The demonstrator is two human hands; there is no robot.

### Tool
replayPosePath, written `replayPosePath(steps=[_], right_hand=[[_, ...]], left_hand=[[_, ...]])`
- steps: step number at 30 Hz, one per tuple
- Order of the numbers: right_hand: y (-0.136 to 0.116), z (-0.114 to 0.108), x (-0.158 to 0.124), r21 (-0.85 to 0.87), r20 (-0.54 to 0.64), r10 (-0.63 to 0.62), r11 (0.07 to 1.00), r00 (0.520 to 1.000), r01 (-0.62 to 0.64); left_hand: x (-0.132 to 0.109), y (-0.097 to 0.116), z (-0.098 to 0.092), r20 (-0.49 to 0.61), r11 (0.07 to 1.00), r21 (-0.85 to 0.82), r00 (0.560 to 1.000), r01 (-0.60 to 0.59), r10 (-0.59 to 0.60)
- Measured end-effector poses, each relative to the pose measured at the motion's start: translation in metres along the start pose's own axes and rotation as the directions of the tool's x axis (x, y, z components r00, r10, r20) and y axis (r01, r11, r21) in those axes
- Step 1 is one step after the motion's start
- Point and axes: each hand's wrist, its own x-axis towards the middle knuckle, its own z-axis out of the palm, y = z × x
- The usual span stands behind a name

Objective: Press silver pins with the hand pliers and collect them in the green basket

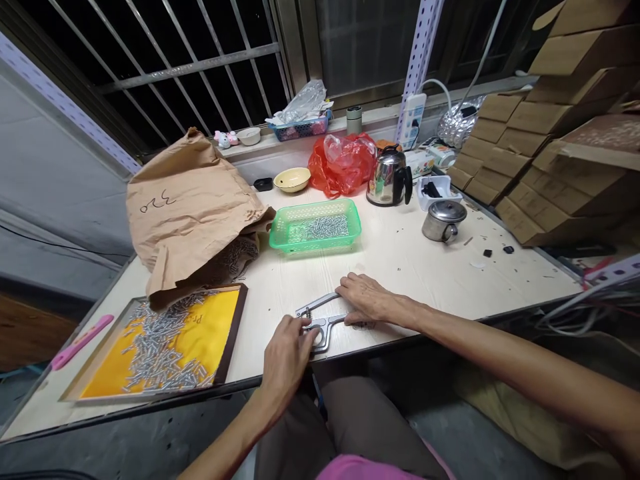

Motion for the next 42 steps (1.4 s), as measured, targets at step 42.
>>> replayPosePath(steps=[42], right_hand=[[0.007, 0.016, -0.014, 0.152, -0.083, 0.091, 0.985, 0.992, -0.078]], left_hand=[[-0.018, 0.021, 0.063, 0.006, 0.866, 0.056, 0.867, -0.497, 0.498]])
